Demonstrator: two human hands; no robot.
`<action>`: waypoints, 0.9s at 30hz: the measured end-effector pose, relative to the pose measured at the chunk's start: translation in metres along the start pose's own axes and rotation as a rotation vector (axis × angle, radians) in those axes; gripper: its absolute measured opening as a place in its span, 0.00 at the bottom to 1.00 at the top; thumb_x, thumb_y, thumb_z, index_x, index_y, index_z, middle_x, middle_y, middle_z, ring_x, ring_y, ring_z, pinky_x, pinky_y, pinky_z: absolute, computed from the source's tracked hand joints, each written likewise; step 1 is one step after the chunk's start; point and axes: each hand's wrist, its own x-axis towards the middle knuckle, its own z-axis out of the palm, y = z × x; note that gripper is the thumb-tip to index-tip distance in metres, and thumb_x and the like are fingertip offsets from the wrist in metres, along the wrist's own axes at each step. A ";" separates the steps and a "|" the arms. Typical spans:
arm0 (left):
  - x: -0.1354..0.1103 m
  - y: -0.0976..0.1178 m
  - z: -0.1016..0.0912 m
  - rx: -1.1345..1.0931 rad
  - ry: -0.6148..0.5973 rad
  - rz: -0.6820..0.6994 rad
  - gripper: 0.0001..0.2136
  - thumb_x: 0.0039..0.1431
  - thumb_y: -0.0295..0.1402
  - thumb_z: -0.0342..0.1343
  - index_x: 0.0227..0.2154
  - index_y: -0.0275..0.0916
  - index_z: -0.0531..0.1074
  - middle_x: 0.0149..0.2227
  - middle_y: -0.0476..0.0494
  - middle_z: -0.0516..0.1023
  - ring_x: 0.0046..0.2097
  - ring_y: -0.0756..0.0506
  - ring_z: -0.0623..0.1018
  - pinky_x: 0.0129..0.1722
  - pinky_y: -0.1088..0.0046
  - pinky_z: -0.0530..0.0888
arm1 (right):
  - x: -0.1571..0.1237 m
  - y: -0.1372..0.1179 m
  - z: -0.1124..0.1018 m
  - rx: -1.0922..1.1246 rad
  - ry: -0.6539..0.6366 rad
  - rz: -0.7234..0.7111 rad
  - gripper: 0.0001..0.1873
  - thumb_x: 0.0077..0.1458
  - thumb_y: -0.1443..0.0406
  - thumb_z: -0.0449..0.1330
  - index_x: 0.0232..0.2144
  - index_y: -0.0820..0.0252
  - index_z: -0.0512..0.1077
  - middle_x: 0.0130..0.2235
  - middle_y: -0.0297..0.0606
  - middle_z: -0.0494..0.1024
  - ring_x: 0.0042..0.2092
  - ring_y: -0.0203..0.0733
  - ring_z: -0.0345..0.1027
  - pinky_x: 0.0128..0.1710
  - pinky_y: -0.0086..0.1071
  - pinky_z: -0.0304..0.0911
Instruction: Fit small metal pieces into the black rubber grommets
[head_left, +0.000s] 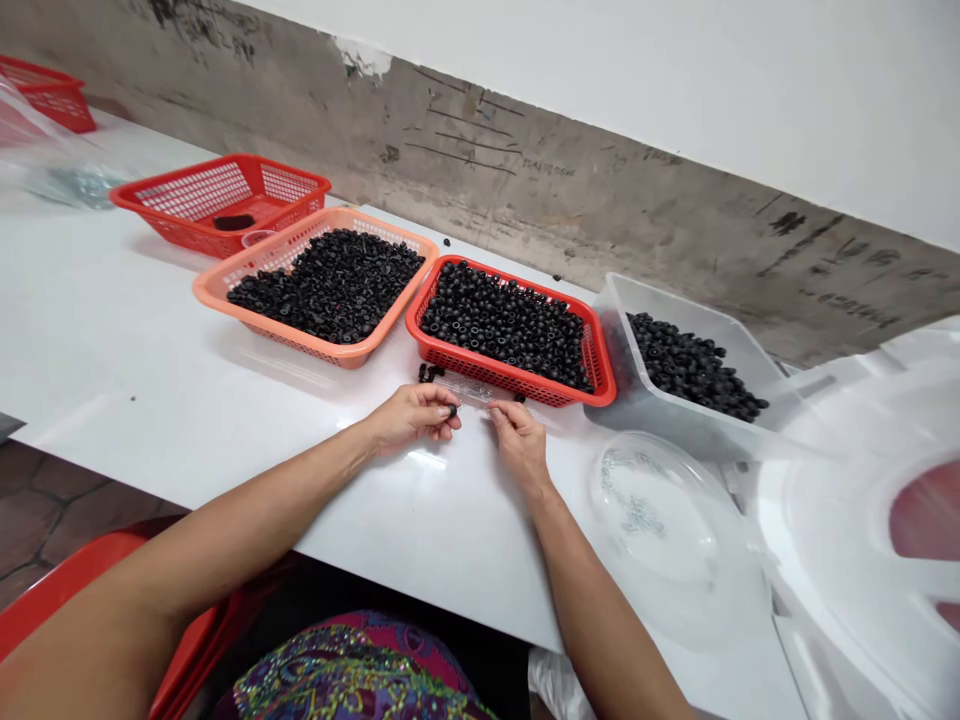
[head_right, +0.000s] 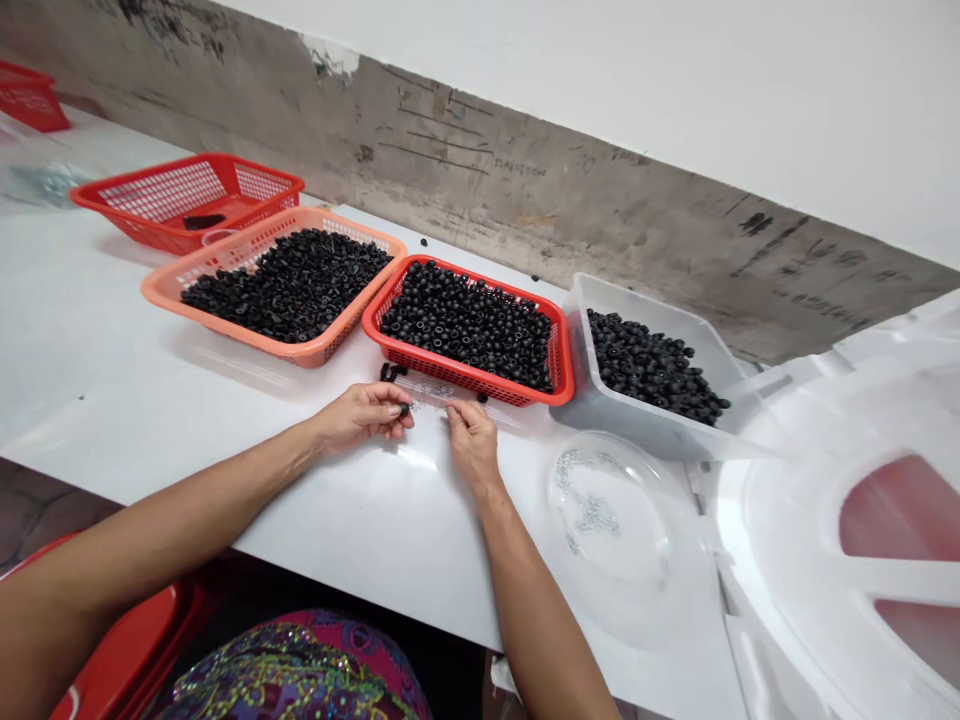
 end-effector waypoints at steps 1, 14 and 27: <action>0.000 0.000 -0.001 0.005 0.003 0.004 0.14 0.44 0.31 0.64 0.35 0.32 0.71 0.29 0.42 0.78 0.26 0.50 0.76 0.29 0.74 0.70 | 0.000 -0.001 -0.001 0.036 0.006 0.052 0.11 0.54 0.61 0.55 0.33 0.60 0.75 0.34 0.39 0.75 0.37 0.41 0.69 0.39 0.35 0.65; 0.003 -0.007 -0.004 0.117 0.034 0.062 0.18 0.42 0.31 0.65 0.39 0.31 0.74 0.28 0.44 0.77 0.26 0.52 0.72 0.27 0.75 0.65 | 0.005 0.010 -0.009 0.417 -0.012 0.391 0.11 0.42 0.62 0.63 0.31 0.59 0.76 0.27 0.33 0.75 0.27 0.34 0.63 0.28 0.29 0.59; -0.003 0.002 0.010 0.088 0.052 -0.056 0.16 0.41 0.25 0.59 0.37 0.31 0.73 0.25 0.43 0.76 0.21 0.52 0.72 0.21 0.77 0.61 | -0.004 -0.027 -0.013 0.766 -0.129 0.517 0.11 0.41 0.63 0.67 0.30 0.60 0.75 0.25 0.33 0.74 0.26 0.33 0.64 0.25 0.28 0.57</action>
